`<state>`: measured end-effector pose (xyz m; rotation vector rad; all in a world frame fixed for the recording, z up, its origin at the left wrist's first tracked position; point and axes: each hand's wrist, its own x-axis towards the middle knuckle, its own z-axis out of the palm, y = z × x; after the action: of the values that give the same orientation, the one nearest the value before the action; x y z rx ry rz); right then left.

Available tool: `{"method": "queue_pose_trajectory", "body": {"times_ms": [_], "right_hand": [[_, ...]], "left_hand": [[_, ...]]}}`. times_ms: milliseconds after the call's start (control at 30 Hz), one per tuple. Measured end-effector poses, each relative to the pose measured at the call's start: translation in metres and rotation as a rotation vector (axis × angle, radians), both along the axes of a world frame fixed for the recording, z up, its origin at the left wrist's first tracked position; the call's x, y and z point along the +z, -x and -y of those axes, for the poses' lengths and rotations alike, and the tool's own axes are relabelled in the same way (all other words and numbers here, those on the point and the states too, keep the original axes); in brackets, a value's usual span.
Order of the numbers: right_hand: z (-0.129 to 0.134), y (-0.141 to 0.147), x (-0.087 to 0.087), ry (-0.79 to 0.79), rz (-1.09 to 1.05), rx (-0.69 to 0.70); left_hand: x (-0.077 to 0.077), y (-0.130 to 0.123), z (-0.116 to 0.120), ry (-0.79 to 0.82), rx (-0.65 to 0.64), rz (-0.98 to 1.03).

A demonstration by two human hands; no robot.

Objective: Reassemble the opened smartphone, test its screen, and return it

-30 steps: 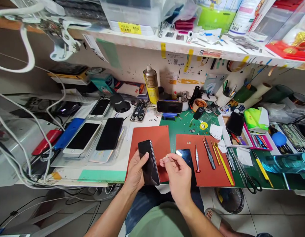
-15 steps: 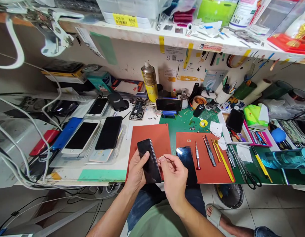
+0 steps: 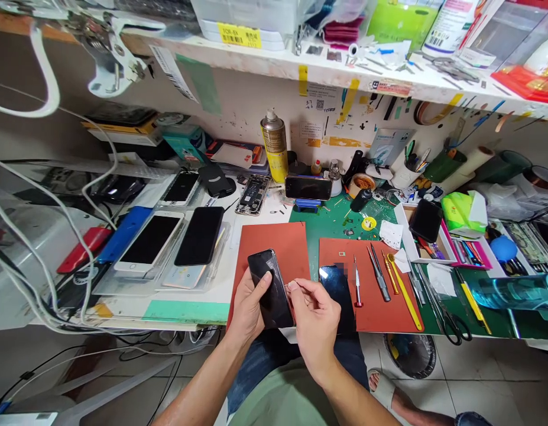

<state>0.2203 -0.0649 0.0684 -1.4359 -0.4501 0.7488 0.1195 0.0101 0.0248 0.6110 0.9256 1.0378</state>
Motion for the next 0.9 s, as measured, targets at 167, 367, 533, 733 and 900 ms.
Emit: {"method": "queue_pose_trajectory", "body": {"times_ms": [167,367,533,733,900], "right_hand": [[0.003,0.002,0.000,0.019,0.011,0.020],[-0.033,-0.052,0.007,0.246,0.473,0.126],[-0.099,-0.104,0.001,0.356,0.645,0.234],[-0.079,-0.082,0.001,0.289,0.579,0.436],[-0.046,-0.052,-0.003,0.178,0.398,0.605]], "left_hand": [[0.000,0.000,0.002,-0.007,-0.004,-0.017],[0.004,0.007,-0.005,-0.007,0.049,-0.069],[0.017,0.012,-0.020,-0.031,0.018,-0.077],[0.019,0.014,-0.029,-0.050,-0.025,-0.108],[0.015,0.012,-0.032,-0.045,-0.089,-0.146]]}}
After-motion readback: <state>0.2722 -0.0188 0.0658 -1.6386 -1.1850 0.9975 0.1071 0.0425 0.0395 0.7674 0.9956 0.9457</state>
